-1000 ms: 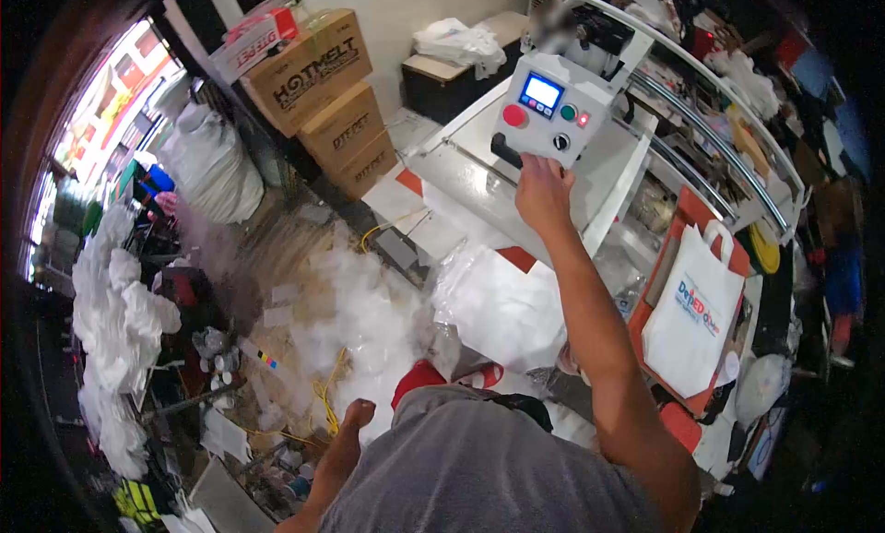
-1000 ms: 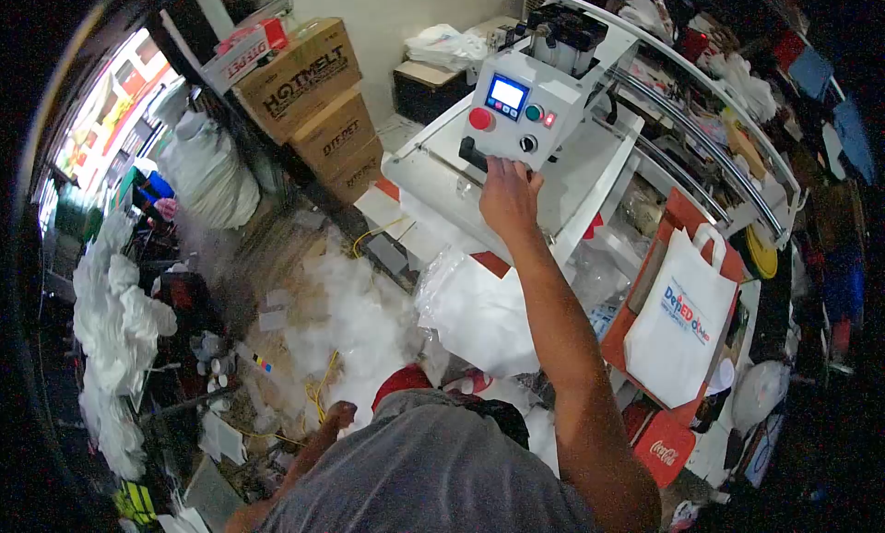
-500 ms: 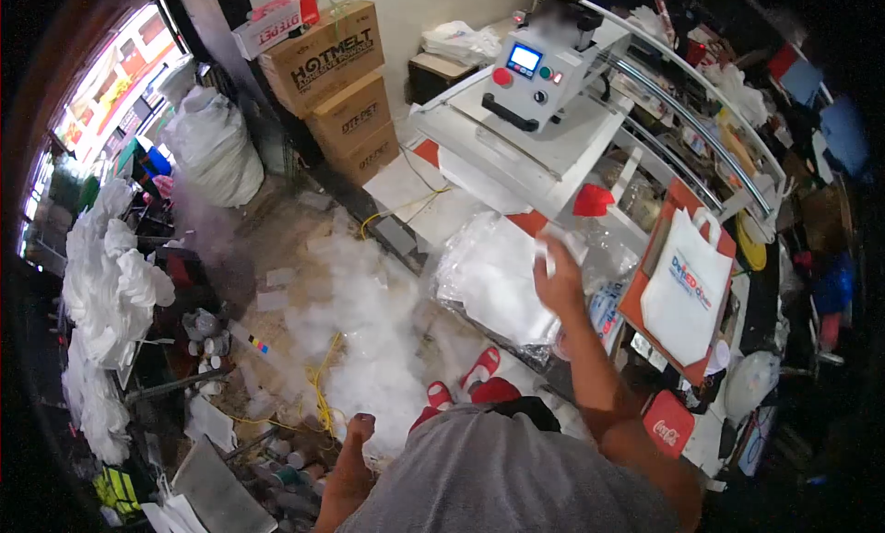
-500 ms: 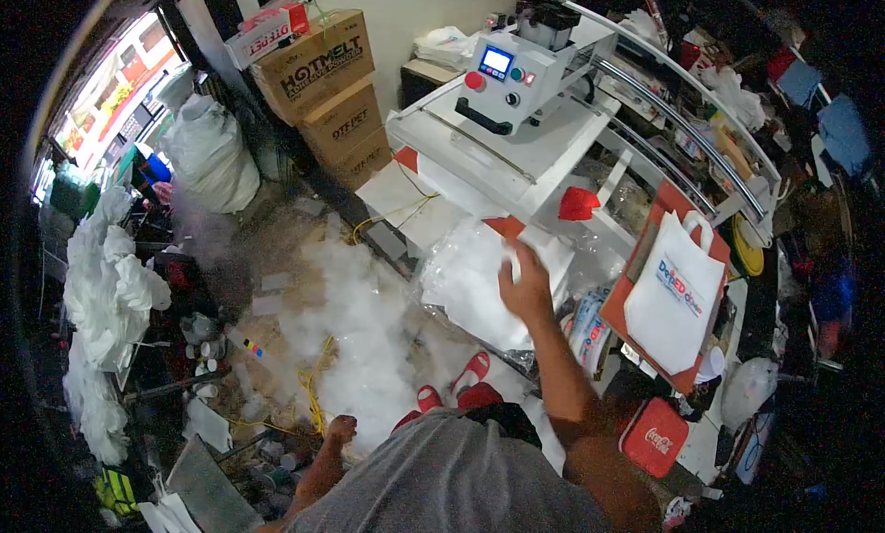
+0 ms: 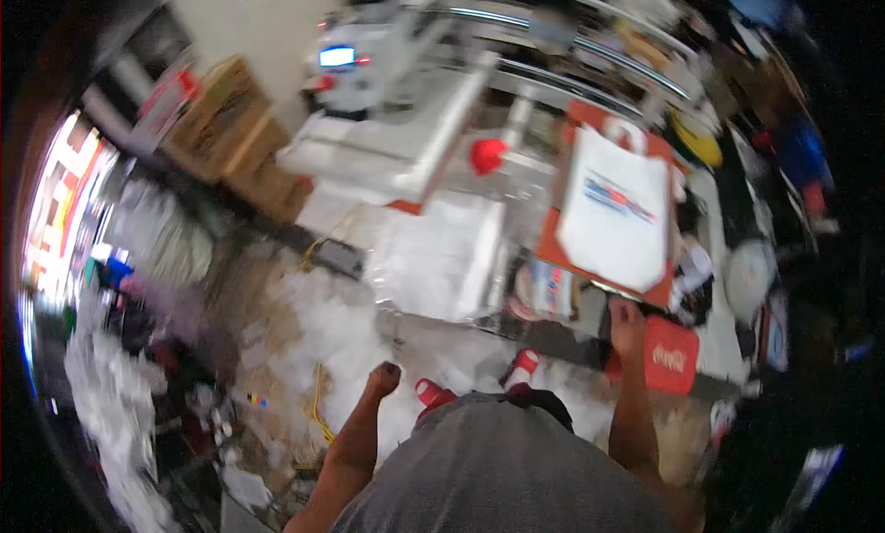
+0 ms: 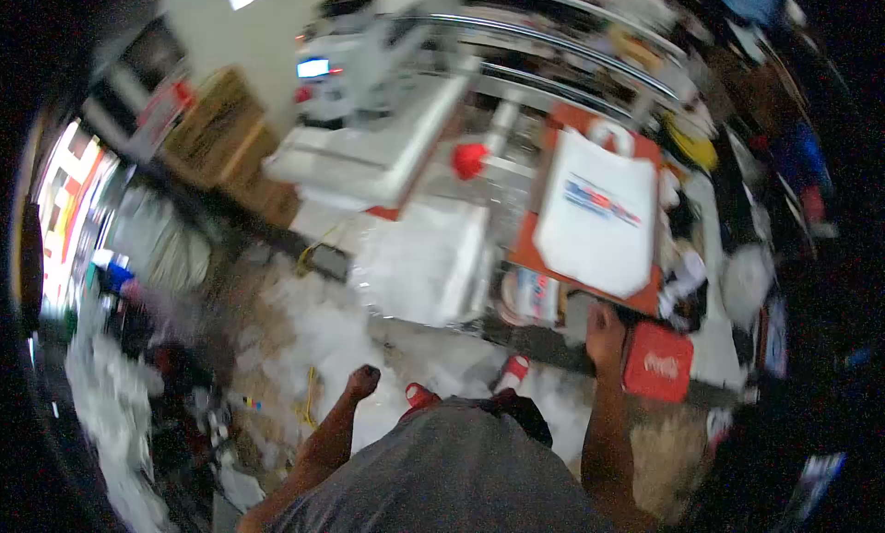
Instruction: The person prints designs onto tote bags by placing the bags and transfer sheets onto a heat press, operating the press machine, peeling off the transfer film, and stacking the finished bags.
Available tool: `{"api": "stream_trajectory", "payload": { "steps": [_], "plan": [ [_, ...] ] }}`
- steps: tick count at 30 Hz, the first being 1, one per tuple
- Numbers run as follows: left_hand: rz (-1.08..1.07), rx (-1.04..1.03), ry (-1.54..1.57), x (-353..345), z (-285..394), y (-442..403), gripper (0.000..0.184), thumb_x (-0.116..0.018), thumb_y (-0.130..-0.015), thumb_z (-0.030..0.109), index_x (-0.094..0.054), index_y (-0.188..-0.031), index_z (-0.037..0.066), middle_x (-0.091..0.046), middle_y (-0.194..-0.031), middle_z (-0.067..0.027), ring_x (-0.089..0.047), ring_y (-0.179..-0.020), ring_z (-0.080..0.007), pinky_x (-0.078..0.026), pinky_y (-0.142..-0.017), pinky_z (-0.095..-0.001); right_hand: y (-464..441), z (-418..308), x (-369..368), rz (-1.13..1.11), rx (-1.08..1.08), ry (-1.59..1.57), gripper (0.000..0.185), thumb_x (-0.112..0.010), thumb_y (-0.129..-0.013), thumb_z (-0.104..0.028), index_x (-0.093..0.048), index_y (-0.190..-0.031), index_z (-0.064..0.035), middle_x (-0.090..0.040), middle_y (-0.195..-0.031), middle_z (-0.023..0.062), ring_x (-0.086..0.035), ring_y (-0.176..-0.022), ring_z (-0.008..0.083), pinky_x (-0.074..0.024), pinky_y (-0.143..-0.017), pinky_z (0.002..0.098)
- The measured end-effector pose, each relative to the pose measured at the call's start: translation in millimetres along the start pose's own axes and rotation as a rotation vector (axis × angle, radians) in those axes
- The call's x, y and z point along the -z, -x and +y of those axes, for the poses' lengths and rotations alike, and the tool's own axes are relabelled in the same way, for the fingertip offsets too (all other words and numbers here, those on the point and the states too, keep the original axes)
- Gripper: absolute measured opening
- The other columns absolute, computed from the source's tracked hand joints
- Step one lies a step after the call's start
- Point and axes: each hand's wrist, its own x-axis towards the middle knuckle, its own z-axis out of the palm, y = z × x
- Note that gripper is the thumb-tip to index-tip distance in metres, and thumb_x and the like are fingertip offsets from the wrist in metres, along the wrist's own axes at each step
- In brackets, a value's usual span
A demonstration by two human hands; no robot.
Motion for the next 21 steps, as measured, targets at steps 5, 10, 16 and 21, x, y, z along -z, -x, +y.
{"api": "stream_trajectory", "payload": {
  "steps": [5, 10, 16, 21],
  "plan": [
    [0.269, -0.495, 0.04, 15, 251, -89, 0.013, -0.062, -0.088, 0.014, -0.065, -0.094, 0.003, -0.067, -0.095, -0.0211, -0.064, -0.089, -0.0408, -0.052, -0.079, -0.0466, -97, 92, 63, 0.144, -0.166, 0.008, 0.028, -0.063, -0.09, -0.02, -0.063, -0.11, -0.0003, -0.064, -0.096, 0.022, -0.064, -0.087, 0.0385, -0.051, -0.078, 0.0436],
    [0.183, -0.782, 0.115, 26, 512, -125, 0.019, -0.064, -0.082, 0.001, -0.062, -0.101, 0.003, -0.063, -0.107, -0.0187, -0.059, -0.102, -0.0387, -0.05, -0.089, -0.0437, -173, 160, 37, 0.302, -0.163, -0.098, 0.049, -0.07, -0.085, -0.028, -0.057, -0.119, 0.0049, -0.059, -0.118, 0.0247, -0.055, -0.111, 0.0411, -0.0441, -0.096, 0.0464],
    [0.036, -0.943, -0.028, -60, 657, -186, 0.027, -0.069, -0.082, 0.021, -0.065, -0.104, 0.005, -0.06, -0.12, -0.0142, -0.056, -0.116, -0.0315, -0.046, -0.099, -0.0402, -190, 193, 4, 0.093, -0.4, -0.078, 0.083, -0.074, -0.08, -0.034, -0.035, -0.143, 0.0046, -0.041, -0.141, 0.029, -0.042, -0.13, 0.0435, -0.0336, -0.11, 0.0481],
    [-0.007, -1.08, -0.127, -115, 709, -220, 0.03, -0.071, -0.081, 0.025, -0.067, -0.104, 0.005, -0.061, -0.117, -0.0131, -0.057, -0.112, -0.032, -0.048, -0.096, -0.0409, -191, 190, 11, 0.034, -0.466, -0.233, 0.086, -0.075, -0.08, -0.031, -0.03, -0.146, 0.0034, -0.039, -0.142, 0.0291, -0.04, -0.131, 0.044, -0.0329, -0.111, 0.0477]
  ]
}}
